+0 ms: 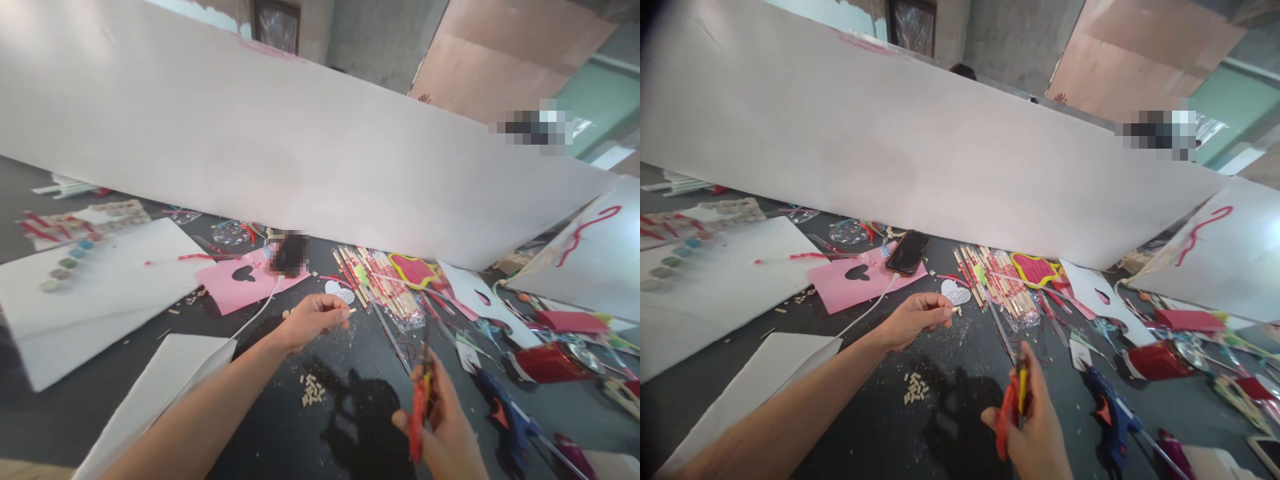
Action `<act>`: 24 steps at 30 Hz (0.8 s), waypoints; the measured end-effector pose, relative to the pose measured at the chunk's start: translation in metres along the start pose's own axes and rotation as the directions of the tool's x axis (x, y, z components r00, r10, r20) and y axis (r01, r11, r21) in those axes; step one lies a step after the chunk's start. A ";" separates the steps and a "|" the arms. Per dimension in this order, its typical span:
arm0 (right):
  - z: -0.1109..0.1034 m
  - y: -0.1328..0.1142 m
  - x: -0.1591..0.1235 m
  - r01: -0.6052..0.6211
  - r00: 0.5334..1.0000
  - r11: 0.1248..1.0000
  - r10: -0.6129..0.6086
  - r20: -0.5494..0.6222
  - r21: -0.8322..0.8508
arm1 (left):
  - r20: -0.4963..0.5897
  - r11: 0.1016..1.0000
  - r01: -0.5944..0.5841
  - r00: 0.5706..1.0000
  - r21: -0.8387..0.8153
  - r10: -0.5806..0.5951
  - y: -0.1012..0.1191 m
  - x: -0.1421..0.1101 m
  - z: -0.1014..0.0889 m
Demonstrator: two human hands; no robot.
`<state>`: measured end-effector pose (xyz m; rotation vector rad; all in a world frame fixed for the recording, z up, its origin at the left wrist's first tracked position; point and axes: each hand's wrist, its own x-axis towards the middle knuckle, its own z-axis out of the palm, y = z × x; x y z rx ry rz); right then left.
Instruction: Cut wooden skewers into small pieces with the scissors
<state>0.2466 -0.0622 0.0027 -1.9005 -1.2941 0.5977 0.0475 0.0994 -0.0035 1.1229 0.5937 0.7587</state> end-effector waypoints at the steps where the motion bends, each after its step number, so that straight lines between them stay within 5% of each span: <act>1: 0.004 -0.003 0.001 0.036 0.999 0.997 -0.034 0.027 -0.068 | 0.004 1.000 0.002 1.000 -0.009 -0.002 0.000 0.000 0.001; 7: 0.016 -0.020 0.009 0.188 0.966 0.923 -0.112 0.231 -0.336 | 0.012 0.999 -0.006 1.000 -0.050 0.007 -0.001 -0.001 0.001; 24: 0.025 -0.028 0.019 0.338 0.932 0.821 -0.226 0.283 -0.460 | 0.070 0.999 -0.036 0.997 0.000 0.036 -0.006 -0.001 0.003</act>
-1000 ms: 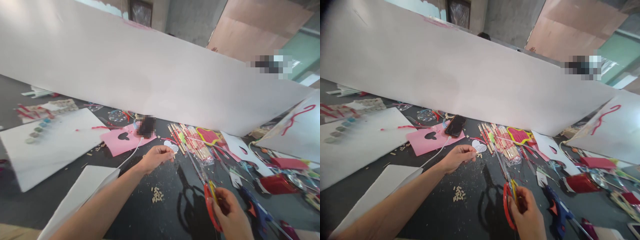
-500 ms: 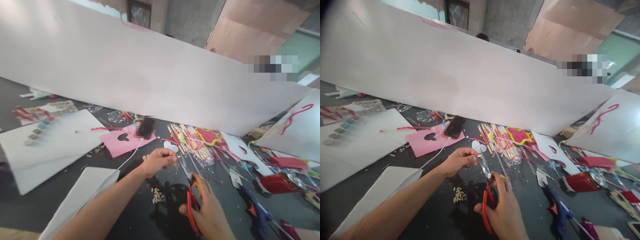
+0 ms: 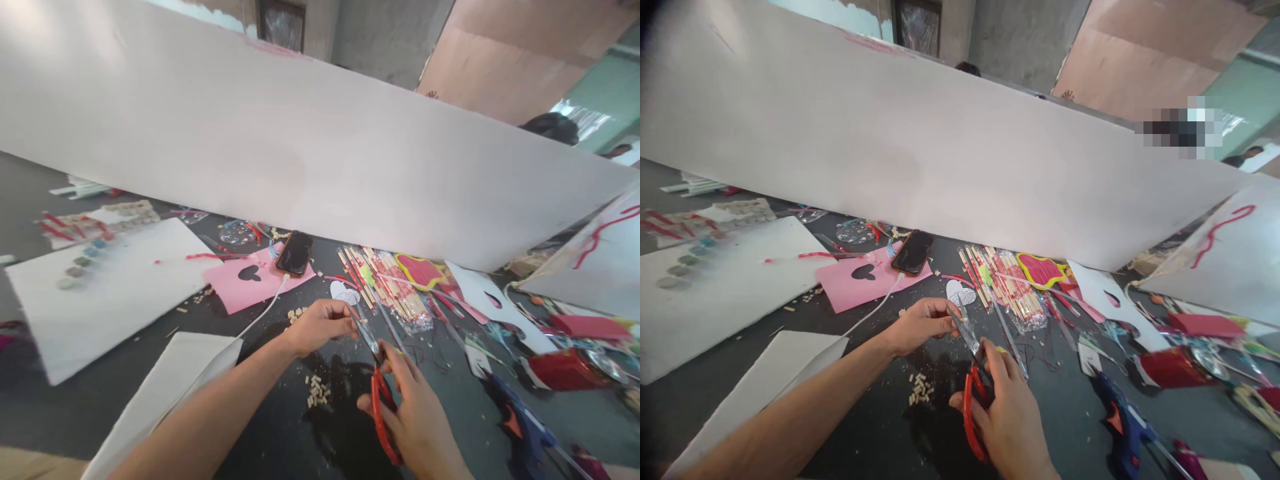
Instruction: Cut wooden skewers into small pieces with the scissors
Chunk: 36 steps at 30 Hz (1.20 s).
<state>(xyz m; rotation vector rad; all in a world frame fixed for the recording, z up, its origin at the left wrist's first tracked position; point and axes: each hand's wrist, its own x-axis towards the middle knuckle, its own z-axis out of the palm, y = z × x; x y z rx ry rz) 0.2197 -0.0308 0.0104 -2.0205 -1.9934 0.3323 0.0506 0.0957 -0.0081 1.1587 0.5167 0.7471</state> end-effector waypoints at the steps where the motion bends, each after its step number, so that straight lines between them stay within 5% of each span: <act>1: 0.001 0.001 0.000 0.015 1.000 1.000 -0.016 -0.010 -0.024 | 0.003 1.000 -0.001 1.000 0.001 0.001 0.000 0.000 0.000; 7: 0.010 0.006 0.002 0.185 0.973 0.963 -0.207 -0.101 -0.195 | 0.005 0.999 -0.027 1.000 0.027 0.027 0.001 0.001 -0.001; 14: 0.011 0.004 0.004 0.240 0.943 0.917 -0.298 -0.150 -0.319 | 0.008 0.998 -0.037 0.999 0.059 0.037 -0.001 0.001 -0.002; 36: 0.009 0.001 0.001 0.141 0.974 0.932 -0.191 -0.122 -0.334 | 0.049 0.999 0.004 0.999 0.054 -0.006 0.003 0.000 -0.002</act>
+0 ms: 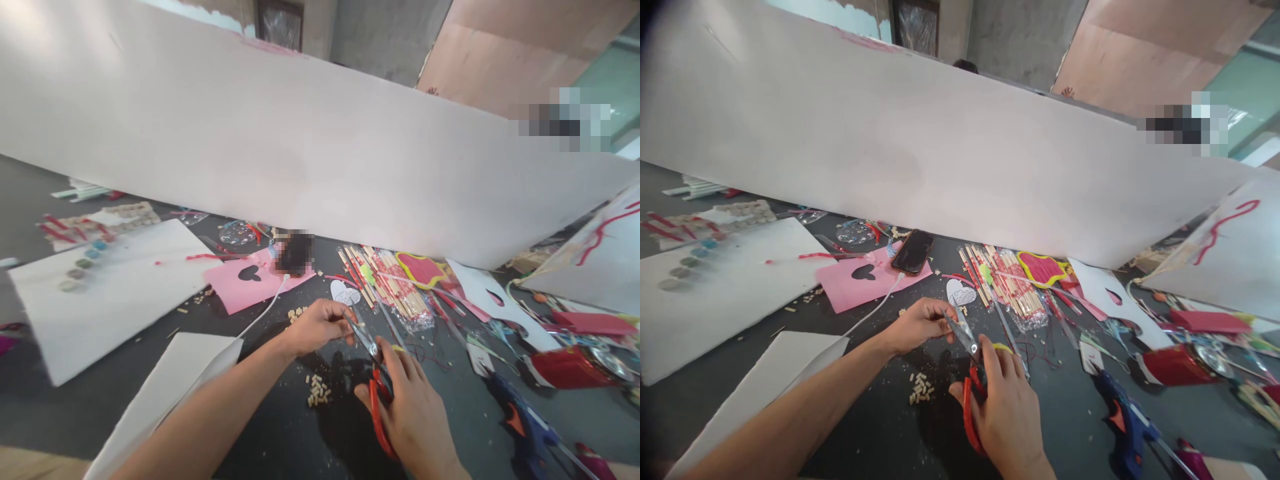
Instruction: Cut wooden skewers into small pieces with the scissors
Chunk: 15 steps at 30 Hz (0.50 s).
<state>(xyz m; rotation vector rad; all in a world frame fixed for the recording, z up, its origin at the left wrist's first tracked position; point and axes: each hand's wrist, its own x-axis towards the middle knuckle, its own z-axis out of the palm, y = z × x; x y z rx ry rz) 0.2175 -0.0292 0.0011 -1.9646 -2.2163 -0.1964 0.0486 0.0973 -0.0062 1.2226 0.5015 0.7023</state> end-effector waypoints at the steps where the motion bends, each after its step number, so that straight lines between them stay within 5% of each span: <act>1: 0.001 0.000 0.000 0.011 1.000 1.000 -0.011 -0.010 -0.003 | 0.006 1.000 0.002 1.000 -0.001 -0.002 0.000 0.000 0.000; 9: 0.007 0.000 0.002 0.076 0.993 0.995 -0.080 -0.087 -0.057 | 0.034 0.999 0.025 0.999 0.039 -0.026 -0.004 0.000 -0.001; 15: 0.005 -0.003 0.006 -0.009 1.000 1.000 0.009 -0.002 -0.024 | -0.014 0.991 0.003 1.000 0.137 -0.001 -0.004 0.002 0.001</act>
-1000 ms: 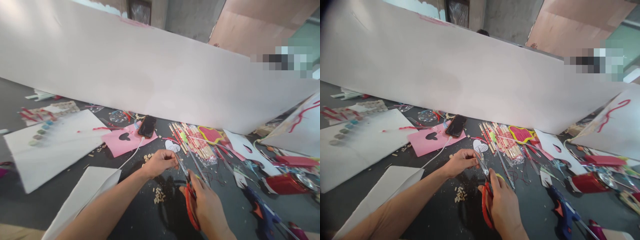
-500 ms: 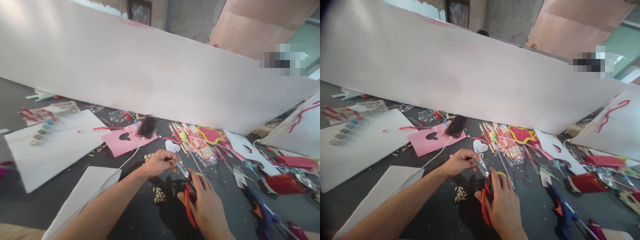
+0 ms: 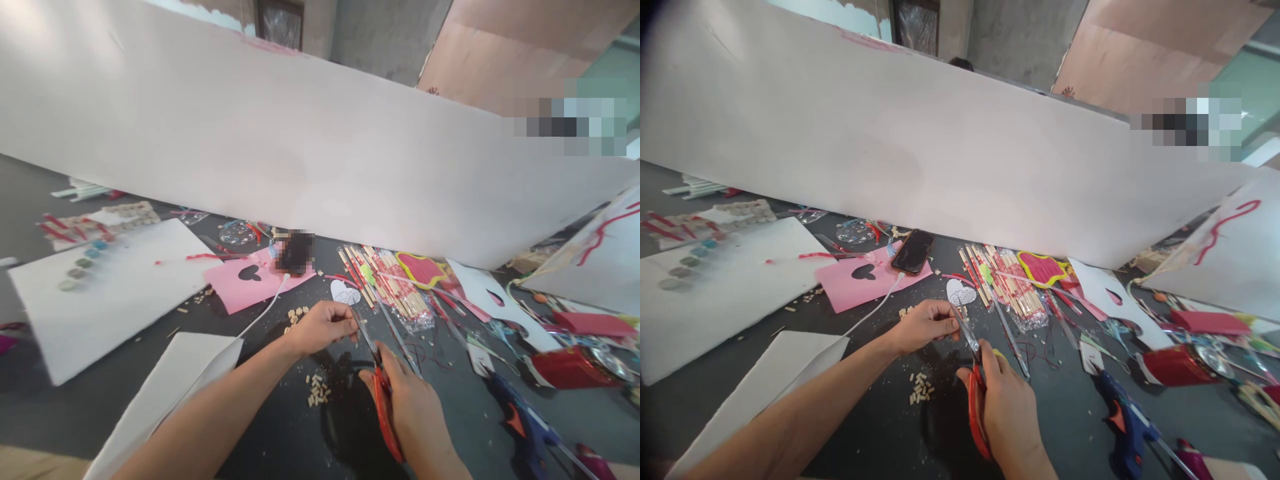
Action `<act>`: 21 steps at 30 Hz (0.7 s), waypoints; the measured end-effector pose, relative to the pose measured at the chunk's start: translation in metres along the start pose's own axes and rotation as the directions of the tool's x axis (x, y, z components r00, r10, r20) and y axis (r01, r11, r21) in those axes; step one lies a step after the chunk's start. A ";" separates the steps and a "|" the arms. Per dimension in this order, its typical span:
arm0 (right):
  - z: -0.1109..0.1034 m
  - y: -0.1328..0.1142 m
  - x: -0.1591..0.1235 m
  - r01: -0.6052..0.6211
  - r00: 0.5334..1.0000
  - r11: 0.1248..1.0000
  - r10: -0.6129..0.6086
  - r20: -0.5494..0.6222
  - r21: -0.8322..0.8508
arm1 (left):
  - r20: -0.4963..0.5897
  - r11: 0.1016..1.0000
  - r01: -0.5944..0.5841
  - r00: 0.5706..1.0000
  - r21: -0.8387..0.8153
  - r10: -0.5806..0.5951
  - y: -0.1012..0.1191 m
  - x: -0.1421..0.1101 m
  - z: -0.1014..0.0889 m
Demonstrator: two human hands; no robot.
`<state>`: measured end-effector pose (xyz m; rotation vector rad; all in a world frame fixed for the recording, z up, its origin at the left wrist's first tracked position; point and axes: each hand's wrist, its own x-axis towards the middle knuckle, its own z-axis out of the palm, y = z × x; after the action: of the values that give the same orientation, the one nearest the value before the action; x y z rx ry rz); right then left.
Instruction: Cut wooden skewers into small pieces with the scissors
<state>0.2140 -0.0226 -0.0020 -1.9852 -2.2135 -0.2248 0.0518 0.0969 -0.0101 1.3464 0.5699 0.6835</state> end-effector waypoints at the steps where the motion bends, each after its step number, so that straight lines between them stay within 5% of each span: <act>1: 0.000 -0.001 0.000 -0.017 1.000 1.000 0.017 0.006 0.010 | -0.004 1.000 -0.011 1.000 0.013 0.011 0.001 0.000 0.000; 7: -0.002 -0.005 0.000 -0.071 0.996 0.997 0.070 0.048 0.024 | -0.059 0.996 -0.039 0.997 0.085 0.044 0.002 -0.001 0.001; 13: -0.005 -0.004 -0.003 -0.080 0.994 0.997 0.079 0.070 0.012 | 0.010 0.995 -0.100 0.995 -0.024 0.100 -0.004 -0.001 -0.002; 21: -0.005 -0.002 -0.004 -0.034 0.999 0.999 0.035 0.008 -0.012 | 0.049 0.996 -0.029 0.998 -0.087 0.033 -0.004 -0.001 -0.004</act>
<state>0.2127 -0.0279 0.0024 -2.0323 -2.1858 -0.2268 0.0489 0.0981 -0.0145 1.2901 0.4749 0.6902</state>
